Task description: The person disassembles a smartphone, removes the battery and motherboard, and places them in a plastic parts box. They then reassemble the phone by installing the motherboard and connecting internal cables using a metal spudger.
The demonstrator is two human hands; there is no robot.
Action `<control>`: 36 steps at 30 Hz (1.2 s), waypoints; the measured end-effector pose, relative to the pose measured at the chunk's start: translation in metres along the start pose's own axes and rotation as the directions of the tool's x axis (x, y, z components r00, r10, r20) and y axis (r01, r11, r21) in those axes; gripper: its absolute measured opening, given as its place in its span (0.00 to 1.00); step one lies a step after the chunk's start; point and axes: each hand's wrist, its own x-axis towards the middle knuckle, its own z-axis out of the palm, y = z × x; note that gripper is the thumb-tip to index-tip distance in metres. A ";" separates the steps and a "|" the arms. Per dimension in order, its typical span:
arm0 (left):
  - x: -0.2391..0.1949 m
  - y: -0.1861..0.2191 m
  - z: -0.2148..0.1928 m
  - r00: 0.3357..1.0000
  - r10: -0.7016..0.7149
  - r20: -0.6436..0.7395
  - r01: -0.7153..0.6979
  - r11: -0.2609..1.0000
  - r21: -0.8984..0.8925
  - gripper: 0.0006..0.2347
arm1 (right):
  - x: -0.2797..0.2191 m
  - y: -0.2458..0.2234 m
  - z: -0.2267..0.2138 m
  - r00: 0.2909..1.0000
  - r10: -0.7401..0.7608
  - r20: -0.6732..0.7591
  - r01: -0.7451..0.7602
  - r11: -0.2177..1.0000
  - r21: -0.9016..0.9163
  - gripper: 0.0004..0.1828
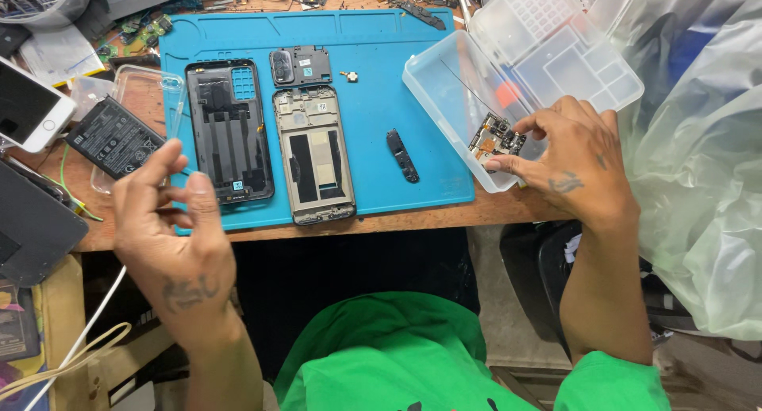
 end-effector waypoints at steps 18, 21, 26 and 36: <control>-0.013 -0.002 0.003 0.999 -0.034 0.040 0.036 0.998 -0.048 0.13 | -0.002 0.007 -0.005 1.000 0.009 0.006 -0.009 0.998 0.066 0.15; -0.013 -0.002 0.002 0.998 -0.043 0.040 0.046 0.997 -0.065 0.13 | 0.000 0.004 -0.013 0.991 0.127 0.042 -0.132 0.976 0.174 0.15; -0.013 -0.005 0.001 0.998 -0.056 0.041 0.060 0.994 -0.087 0.13 | 0.000 -0.001 -0.019 0.939 0.319 0.128 -0.342 0.900 0.270 0.14; -0.012 -0.015 -0.004 0.998 -0.053 0.040 0.058 0.988 -0.145 0.13 | -0.001 0.003 -0.016 0.962 0.243 0.123 -0.267 0.932 0.246 0.20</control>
